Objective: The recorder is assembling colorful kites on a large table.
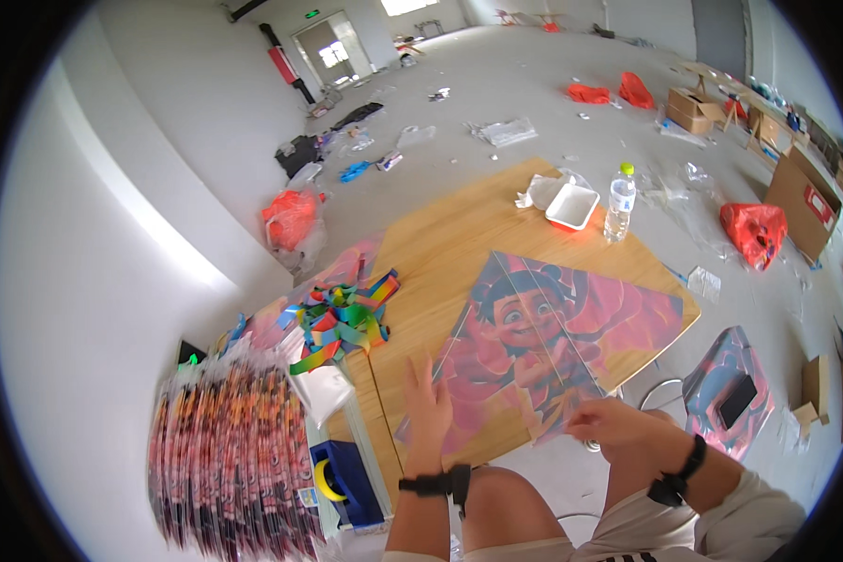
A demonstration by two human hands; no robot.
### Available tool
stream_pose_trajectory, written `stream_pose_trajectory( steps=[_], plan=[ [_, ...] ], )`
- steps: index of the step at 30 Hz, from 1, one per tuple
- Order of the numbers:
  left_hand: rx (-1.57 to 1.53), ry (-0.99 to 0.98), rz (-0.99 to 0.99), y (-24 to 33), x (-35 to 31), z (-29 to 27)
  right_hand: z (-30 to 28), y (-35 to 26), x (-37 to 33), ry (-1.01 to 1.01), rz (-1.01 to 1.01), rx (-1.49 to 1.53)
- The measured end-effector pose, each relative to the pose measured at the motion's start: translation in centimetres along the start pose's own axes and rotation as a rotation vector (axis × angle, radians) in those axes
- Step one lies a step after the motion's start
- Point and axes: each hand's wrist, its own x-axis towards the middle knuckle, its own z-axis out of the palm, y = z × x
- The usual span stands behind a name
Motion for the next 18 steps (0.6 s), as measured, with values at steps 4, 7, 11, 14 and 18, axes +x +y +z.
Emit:
stream_pose_trajectory(
  steps=[4, 7, 11, 14, 18],
  plan=[
    [-0.140, -0.049, 0.064, 3.2, -8.1, -6.9, -0.9, 5.4, -9.0, 0.285, 0.142, 0.385],
    [-0.174, -0.046, 0.002, 3.3, -13.9, -11.2, -0.7, 8.8, -12.1, 0.478, 0.059, 0.434],
    [-0.302, 0.196, -0.260, 0.8, -20.6, -15.9, 1.2, 9.6, -13.5, 0.543, 0.089, 0.198],
    [-0.227, 0.412, -0.386, -0.2, -23.4, -19.7, 2.1, 7.5, -13.9, 0.532, 0.151, -0.043],
    [-0.011, 0.578, -0.420, -5.5, -27.4, -23.0, 2.6, 5.8, -14.0, 0.502, 0.197, -0.178]
  ],
)
